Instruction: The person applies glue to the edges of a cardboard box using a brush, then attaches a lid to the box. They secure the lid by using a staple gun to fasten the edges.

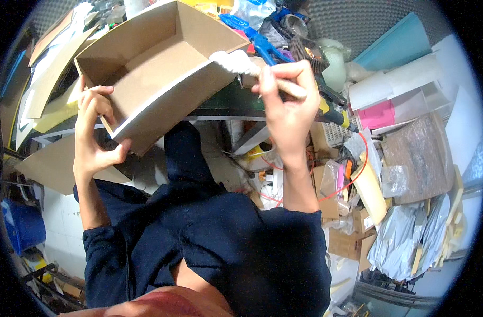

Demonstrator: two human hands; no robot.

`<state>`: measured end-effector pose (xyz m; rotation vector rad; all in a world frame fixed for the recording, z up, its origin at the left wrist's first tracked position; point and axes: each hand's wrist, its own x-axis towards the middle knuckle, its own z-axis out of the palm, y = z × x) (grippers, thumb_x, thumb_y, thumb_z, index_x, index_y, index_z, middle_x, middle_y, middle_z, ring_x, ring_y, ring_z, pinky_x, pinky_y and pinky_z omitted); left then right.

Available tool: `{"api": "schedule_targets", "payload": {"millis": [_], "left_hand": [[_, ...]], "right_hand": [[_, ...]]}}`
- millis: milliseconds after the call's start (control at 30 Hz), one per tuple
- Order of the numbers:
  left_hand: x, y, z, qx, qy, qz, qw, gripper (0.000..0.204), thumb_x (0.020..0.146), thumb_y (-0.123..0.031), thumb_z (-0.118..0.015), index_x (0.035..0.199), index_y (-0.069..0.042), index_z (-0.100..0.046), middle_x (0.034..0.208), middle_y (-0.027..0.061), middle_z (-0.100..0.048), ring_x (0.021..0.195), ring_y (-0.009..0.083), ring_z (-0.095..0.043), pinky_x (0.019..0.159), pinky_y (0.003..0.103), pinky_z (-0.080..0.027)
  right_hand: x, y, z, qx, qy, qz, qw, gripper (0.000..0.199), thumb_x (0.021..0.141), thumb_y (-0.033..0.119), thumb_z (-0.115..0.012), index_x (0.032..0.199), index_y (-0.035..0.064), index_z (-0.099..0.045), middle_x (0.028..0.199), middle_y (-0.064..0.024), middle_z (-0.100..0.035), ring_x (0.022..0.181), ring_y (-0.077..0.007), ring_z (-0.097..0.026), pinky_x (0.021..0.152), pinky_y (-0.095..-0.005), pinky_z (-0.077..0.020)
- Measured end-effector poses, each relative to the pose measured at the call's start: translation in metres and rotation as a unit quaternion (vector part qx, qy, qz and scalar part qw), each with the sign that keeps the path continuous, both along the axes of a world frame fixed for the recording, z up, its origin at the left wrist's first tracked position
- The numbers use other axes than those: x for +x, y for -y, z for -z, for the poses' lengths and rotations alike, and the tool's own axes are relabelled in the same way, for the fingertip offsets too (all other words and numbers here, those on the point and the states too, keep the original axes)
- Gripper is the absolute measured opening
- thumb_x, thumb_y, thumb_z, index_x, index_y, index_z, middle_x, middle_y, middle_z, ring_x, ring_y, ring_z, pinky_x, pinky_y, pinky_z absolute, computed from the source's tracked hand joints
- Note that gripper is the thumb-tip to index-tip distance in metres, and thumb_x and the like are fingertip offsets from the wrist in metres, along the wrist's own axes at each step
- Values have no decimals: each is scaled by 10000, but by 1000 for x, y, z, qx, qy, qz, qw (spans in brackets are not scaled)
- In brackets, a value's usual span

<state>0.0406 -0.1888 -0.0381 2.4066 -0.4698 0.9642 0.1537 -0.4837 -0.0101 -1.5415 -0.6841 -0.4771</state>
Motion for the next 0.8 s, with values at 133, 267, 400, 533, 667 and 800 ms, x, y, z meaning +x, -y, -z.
{"api": "schedule_targets", "payload": {"millis": [133, 267, 400, 533, 667, 800], "left_hand": [[2, -1, 1, 7, 2, 1, 1000, 406, 525, -364, -704, 736, -72, -516, 830, 94, -519, 1059, 301, -533, 1132, 620, -76], [1, -1, 1, 8, 4, 5, 1000, 403, 522, -354, -707, 736, -70, -517, 824, 87, -512, 1056, 298, -532, 1131, 619, -80], [0, -1, -1, -5, -6, 9, 1000, 392, 520, -335, -711, 736, -69, -518, 808, 74, -505, 1052, 299, -532, 1130, 614, -85], [-1, 2, 0, -8, -2, 2, 1000, 384, 518, -319, -712, 735, -67, -518, 780, 61, -494, 1048, 299, -531, 1131, 608, -87], [0, 2, -1, -10, -3, 5, 1000, 376, 514, -306, -708, 728, -67, -510, 767, 55, -490, 1047, 298, -530, 1131, 607, -90], [1, 2, -2, -2, 1, 3, 1000, 368, 512, -296, -701, 722, -67, -504, 767, 54, -488, 1043, 299, -530, 1132, 609, -90]], "right_hand": [[-6, -1, 1, -12, 15, -21, 1000, 142, 872, 57, -650, 838, 11, -520, 793, -66, -608, 668, -96, -603, 620, -220, -501], [16, 11, 3, 25, 1, 25, 999, 138, 890, 65, -639, 847, 17, -516, 794, -62, -609, 681, -97, -615, 632, -227, -507], [12, 7, 3, 22, 9, -25, 999, 139, 888, 56, -638, 848, 14, -512, 795, -62, -604, 682, -101, -607, 635, -246, -517], [15, 11, 5, 10, 8, -2, 1000, 142, 879, 47, -641, 847, 5, -509, 813, -80, -604, 690, -111, -608, 644, -241, -518], [2, 8, 2, -11, 12, -41, 999, 145, 882, 60, -641, 849, 2, -512, 809, -83, -608, 694, -105, -608, 642, -233, -507], [19, 11, 0, 12, -18, 5, 1000, 145, 879, 74, -649, 850, 5, -524, 821, -78, -616, 682, -103, -609, 640, -233, -511]]}}
